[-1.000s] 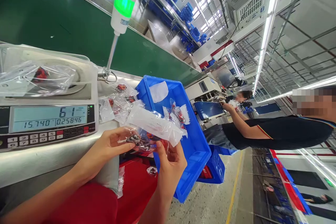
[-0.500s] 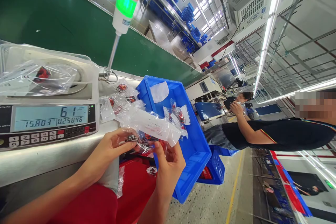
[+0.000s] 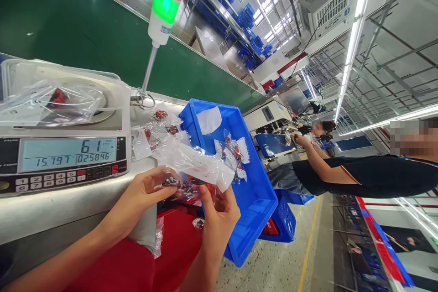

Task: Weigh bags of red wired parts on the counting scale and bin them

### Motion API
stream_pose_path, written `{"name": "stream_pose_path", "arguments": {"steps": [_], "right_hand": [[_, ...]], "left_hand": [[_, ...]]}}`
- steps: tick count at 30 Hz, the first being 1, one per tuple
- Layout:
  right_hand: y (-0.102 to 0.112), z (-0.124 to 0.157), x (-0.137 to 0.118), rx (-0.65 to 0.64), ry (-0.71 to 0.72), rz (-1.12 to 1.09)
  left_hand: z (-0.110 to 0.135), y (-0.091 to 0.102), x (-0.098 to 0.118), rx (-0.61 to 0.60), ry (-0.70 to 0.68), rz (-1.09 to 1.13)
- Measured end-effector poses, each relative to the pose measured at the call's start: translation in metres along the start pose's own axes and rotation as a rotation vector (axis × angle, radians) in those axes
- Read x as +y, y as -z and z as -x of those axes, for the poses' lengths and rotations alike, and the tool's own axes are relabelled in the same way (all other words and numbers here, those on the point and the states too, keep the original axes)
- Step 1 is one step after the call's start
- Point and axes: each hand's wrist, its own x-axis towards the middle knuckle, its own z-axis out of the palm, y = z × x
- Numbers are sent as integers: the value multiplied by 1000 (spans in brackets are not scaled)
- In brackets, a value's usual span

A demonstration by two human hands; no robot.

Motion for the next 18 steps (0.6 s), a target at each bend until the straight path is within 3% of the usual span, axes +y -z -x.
{"name": "stream_pose_path", "arguments": {"steps": [18], "right_hand": [[-18,16,-18,-31,-39,20]], "left_hand": [[-2,-1,-4,162,-2,-9]]}}
